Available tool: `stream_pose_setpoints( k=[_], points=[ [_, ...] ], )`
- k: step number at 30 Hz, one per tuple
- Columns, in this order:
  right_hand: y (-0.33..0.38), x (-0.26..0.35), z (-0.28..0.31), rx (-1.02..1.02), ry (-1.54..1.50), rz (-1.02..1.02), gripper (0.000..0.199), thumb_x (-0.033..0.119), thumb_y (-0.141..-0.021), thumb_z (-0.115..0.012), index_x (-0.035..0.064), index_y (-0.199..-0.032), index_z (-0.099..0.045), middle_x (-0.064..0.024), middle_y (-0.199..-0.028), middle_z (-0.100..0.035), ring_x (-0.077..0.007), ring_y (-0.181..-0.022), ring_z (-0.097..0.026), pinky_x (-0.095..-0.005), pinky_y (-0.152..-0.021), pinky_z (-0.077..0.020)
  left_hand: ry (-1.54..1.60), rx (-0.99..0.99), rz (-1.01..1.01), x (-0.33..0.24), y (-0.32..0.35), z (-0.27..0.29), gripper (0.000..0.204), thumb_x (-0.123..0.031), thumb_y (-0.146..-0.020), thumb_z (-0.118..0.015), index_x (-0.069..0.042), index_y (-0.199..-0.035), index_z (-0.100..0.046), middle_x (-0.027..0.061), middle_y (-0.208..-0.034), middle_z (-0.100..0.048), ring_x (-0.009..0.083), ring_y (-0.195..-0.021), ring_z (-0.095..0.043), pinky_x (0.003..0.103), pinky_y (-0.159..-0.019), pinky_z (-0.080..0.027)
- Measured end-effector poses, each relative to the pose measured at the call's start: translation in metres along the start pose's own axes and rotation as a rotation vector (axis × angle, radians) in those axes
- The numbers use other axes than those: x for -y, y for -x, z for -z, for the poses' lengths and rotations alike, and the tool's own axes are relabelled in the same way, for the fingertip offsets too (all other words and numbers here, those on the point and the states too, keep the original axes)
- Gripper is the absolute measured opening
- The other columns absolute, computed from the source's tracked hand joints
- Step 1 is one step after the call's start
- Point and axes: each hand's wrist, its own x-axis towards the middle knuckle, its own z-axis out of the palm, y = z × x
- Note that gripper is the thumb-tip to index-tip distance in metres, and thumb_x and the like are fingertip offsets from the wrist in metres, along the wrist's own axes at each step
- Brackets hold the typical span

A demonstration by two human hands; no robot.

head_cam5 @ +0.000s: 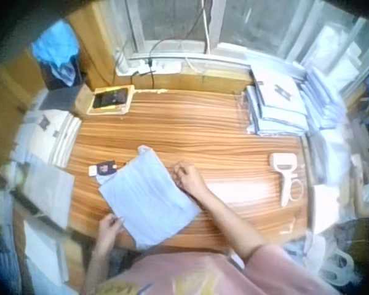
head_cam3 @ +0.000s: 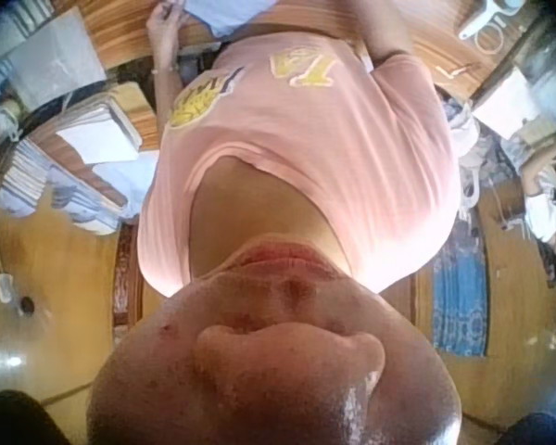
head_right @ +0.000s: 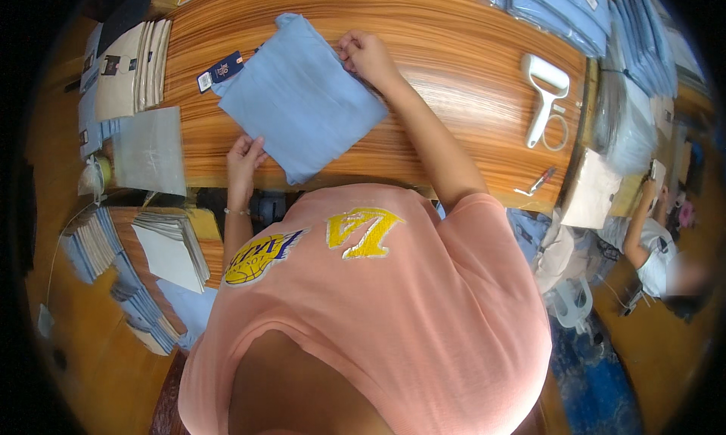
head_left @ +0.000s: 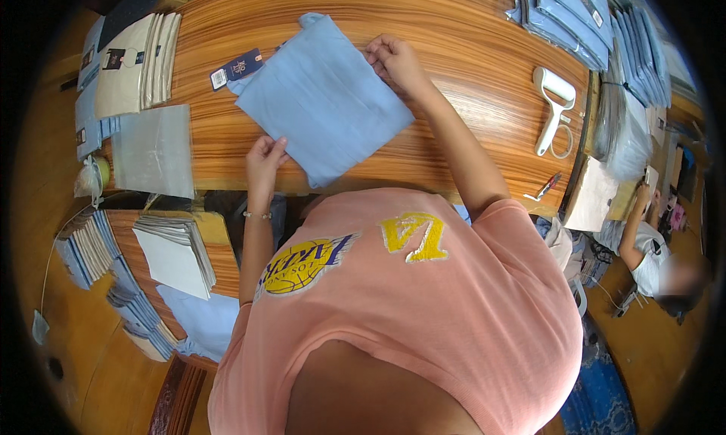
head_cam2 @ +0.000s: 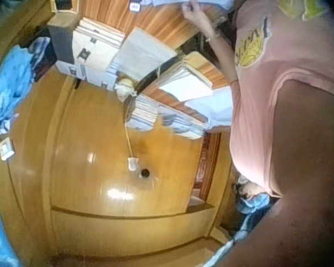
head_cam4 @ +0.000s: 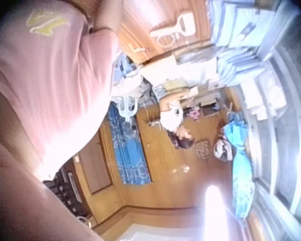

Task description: The person folds shirts by placing them on a cardboard template, folding the sleeves and bottom, and then placing the folded shirts into plastic bags.

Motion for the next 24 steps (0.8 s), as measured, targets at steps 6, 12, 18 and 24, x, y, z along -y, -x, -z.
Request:
stream_pose_setpoints(
  k=[6, 12, 18, 24],
  points=[
    [-0.007, -0.009, -0.009, 0.001, 0.364, 0.247, 0.013, 0.012, -0.078, -0.062, 0.0013, -0.083, -0.065, -0.0098, -0.069, -0.063, -0.0172, -0.063, -0.059, -0.0311, -0.06, -0.0467, -0.02, -0.009, 0.008, 0.0, -0.001, -0.004, 0.019, -0.016, -0.087, -0.061, -0.004, -0.076, -0.052, -0.0001, -0.075, -0.054, 0.0064, -0.07, -0.053, 0.022, -0.066, -0.048],
    [0.003, 0.015, -0.008, -0.088, 0.455, 0.153, 0.01, 0.013, -0.076, -0.065, 0.0026, -0.079, -0.066, -0.0091, -0.067, -0.063, -0.0172, -0.061, -0.058, -0.0304, -0.058, -0.0456, 0.116, 0.028, 0.061, 0.003, -0.003, 0.001, 0.015, -0.015, -0.089, -0.058, -0.005, -0.08, -0.05, -0.0007, -0.077, -0.052, 0.0062, -0.07, -0.052, 0.022, -0.066, -0.048],
    [-0.004, 0.001, -0.007, -0.077, 0.349, 0.219, 0.008, 0.01, -0.081, -0.061, 0.0031, -0.083, -0.066, -0.0048, -0.068, -0.061, -0.0096, -0.058, -0.052, -0.0243, -0.054, -0.0417, 0.044, 0.025, 0.047, 0.024, -0.015, 0.011, 0.015, -0.02, -0.091, -0.055, -0.005, -0.091, -0.051, 0.0016, -0.082, -0.055, 0.0089, -0.074, -0.055, 0.024, -0.067, -0.047],
    [0.014, 0.005, 0.021, -0.132, 0.374, 0.222, 0.029, 0.027, -0.084, -0.063, -0.0001, -0.094, -0.063, -0.0055, -0.077, -0.062, -0.0122, -0.068, -0.055, -0.0246, -0.064, -0.0442, 0.073, -0.17, -0.243, 0.026, 0.014, -0.002, 0.019, -0.019, -0.086, -0.062, -0.002, -0.088, -0.055, 0.0083, -0.079, -0.06, 0.0087, -0.064, -0.056, 0.021, -0.055, -0.045]
  ],
)
